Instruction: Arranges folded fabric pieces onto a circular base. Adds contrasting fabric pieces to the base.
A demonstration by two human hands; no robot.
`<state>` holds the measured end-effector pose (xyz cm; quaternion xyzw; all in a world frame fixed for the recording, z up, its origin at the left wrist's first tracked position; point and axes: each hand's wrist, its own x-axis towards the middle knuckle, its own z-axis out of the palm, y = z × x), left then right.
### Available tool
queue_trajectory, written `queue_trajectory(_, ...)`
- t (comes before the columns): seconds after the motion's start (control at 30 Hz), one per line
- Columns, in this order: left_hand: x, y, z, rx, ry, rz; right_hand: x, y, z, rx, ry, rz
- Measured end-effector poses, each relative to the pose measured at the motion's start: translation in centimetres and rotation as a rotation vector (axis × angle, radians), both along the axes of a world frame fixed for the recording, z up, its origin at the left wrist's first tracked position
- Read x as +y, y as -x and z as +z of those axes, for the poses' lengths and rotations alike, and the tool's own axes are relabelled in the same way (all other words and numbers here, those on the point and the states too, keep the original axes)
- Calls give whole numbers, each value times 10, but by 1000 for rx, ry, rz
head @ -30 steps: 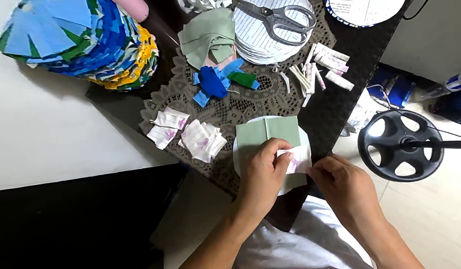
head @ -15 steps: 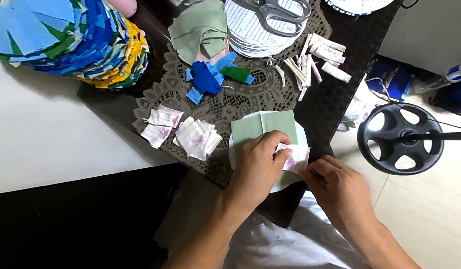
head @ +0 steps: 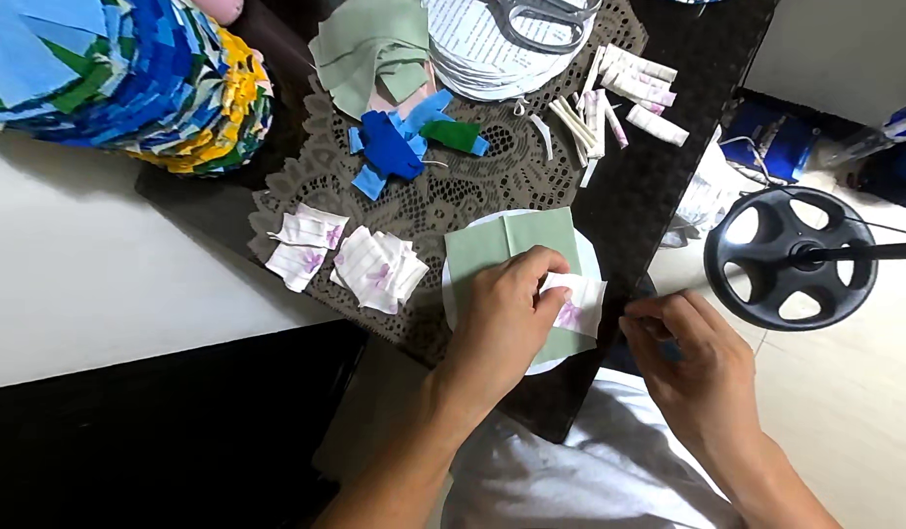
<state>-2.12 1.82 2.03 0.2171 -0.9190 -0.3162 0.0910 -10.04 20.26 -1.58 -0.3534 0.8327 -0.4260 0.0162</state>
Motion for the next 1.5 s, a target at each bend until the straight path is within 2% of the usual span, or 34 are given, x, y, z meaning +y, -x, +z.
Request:
queue_trajectory(0.13,0,-6,7,-38,-82,-1,-6,5,3,30,16,31)
queue_trajectory(0.37,6,-12,22,130,-178,-152,-22,31,26,7,15,322)
queue_trajectory(0.5,8,-17,26,57,-439,-119,-17,29,34,-322,158,305)
queue_trajectory(0.63,13,-22,16,209,-831,-18,-10,20,36,-779,359,231)
queue_trajectory(0.73,22,-22,16,286,-1080,81,-6,12,33,-913,384,223)
queue_trajectory(0.8,26,-21,17,294,-1130,133,-4,8,31,-883,338,256)
queue_trajectory(0.9,27,-22,13,281,-1038,102,-1,5,32,-772,227,262)
queue_trajectory(1.1,15,-26,12,195,-832,34,-4,6,28,-808,234,219)
queue_trajectory(1.17,12,-26,11,141,-682,55,-7,3,25,-758,179,201)
queue_trajectory(1.3,7,-19,10,5,-290,102,-13,-6,14,-288,-75,108)
queue_trajectory(1.4,2,-12,10,-22,-179,72,-18,-8,12,-78,-161,65)
queue_trajectory(1.5,-2,-6,9,-13,-124,7,-20,-8,11,11,-176,51)
